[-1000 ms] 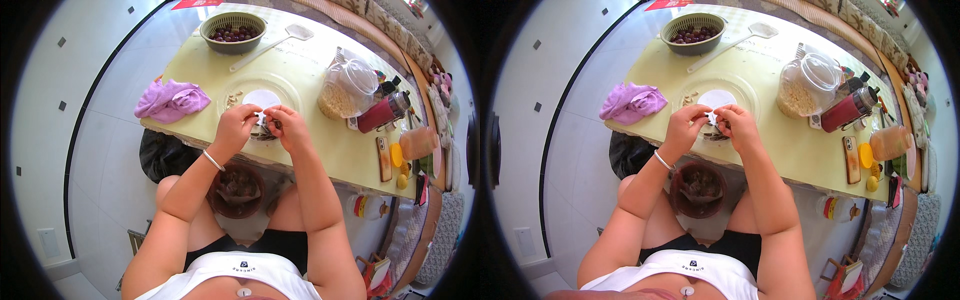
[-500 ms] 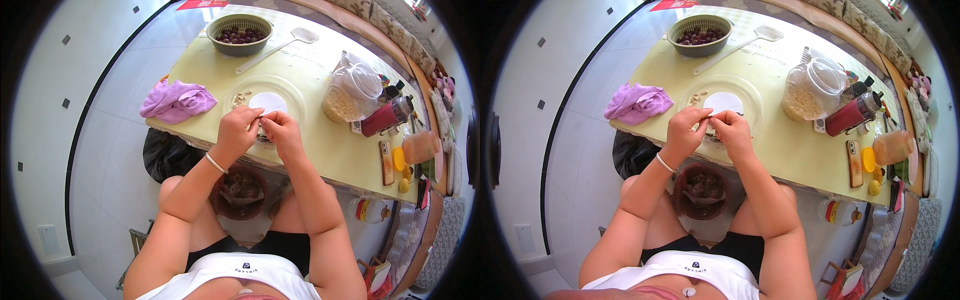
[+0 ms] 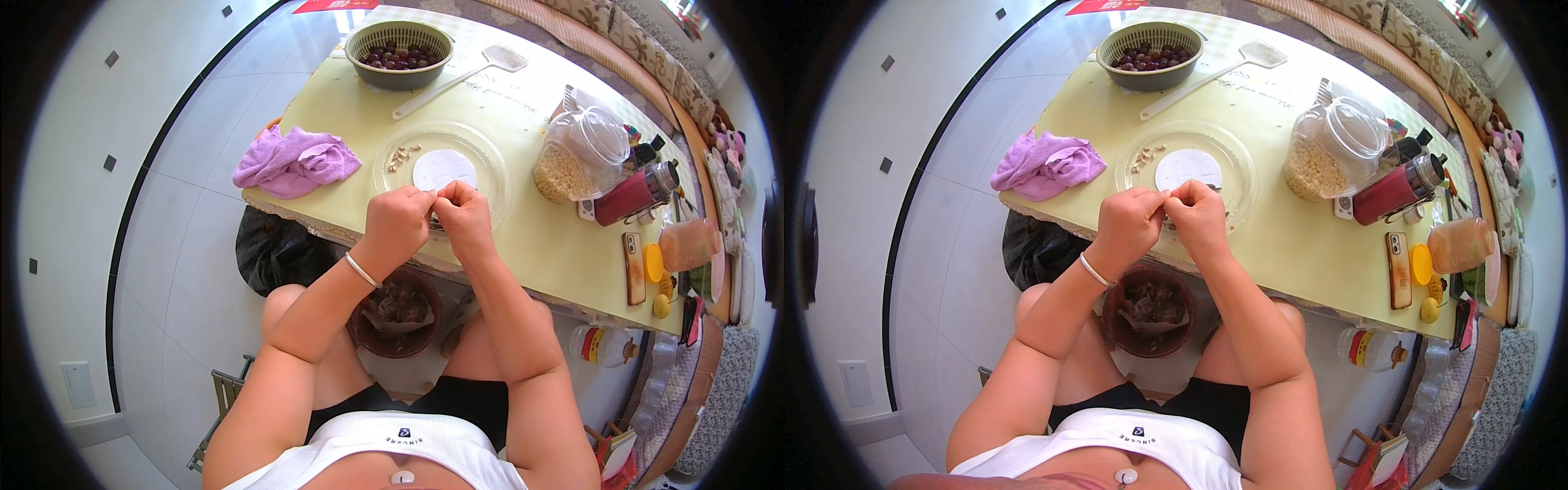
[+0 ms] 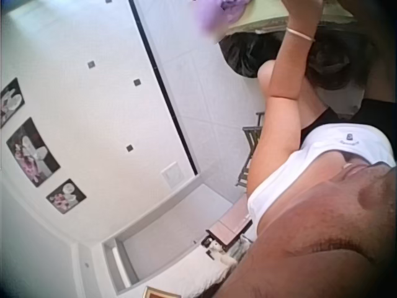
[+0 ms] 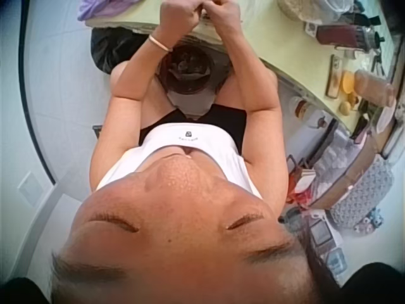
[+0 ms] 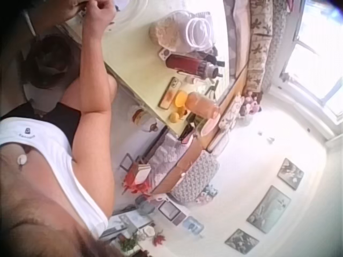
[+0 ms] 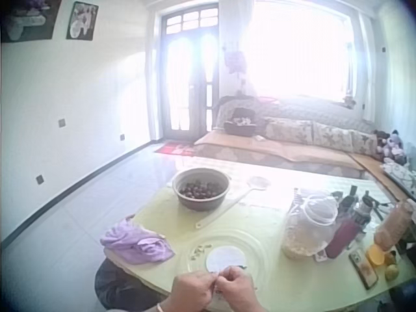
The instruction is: The person sits on the floor and peels sunflower seeds by hand, separating the kernels from the shells. The kernels are placed on a plate and the shells are discarded into a bowl.
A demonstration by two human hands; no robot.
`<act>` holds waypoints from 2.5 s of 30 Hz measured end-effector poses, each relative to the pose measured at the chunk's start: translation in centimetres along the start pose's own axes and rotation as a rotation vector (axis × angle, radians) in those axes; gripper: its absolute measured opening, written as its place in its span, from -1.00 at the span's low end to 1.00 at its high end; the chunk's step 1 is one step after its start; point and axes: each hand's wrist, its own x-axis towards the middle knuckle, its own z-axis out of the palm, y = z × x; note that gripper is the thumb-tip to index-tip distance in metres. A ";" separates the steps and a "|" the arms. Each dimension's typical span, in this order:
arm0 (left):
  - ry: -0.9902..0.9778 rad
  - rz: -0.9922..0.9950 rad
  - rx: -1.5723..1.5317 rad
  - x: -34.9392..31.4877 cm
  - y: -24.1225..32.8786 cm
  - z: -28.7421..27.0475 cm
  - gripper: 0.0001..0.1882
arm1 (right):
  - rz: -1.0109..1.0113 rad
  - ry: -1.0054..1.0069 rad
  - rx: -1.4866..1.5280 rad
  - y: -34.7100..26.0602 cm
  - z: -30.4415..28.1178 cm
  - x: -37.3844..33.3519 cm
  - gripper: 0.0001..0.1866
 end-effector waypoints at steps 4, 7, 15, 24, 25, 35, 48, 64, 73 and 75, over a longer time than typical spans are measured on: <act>0.018 -0.010 -0.054 0.1 -0.2 -0.3 -0.84 | 0.012 -0.013 0.031 -0.5 0.3 0.0 -0.90; 0.032 -0.007 -0.112 0.1 -0.4 -0.4 -0.80 | 0.130 -0.061 0.197 -0.8 0.1 0.1 -0.91; -0.153 -0.534 -0.845 0.7 -1.1 -1.2 -0.77 | 0.287 -0.141 0.399 -2.0 -0.6 -0.1 -0.93; -0.198 -0.710 -1.244 0.8 -2.6 -1.2 -0.85 | 0.194 -0.214 0.302 -2.3 -1.4 0.1 -0.92; -0.206 -0.717 -1.258 0.8 -2.7 -1.1 -0.85 | 0.187 -0.211 0.296 -2.3 -1.3 0.1 -0.93; -0.085 -0.577 -0.894 0.8 -0.9 -0.5 -0.95 | 0.192 -0.183 0.281 -2.1 -1.0 -0.2 -0.95; 0.122 -0.204 -0.025 1.4 -5.9 -0.5 -0.85 | 0.317 -0.184 0.722 -2.8 -2.2 0.9 -0.84; -0.039 -0.233 -0.539 2.0 -1.6 -0.9 -0.86 | 0.491 -0.245 0.716 -1.4 -1.3 1.2 -0.79; -0.323 -0.056 0.037 1.2 -3.6 -0.6 -0.91 | 0.429 -0.042 0.645 -1.3 -3.1 1.9 -0.79; -0.344 -0.018 0.096 1.0 -3.7 -0.5 -0.94 | 0.389 -0.049 0.571 -2.0 -2.8 1.5 -0.79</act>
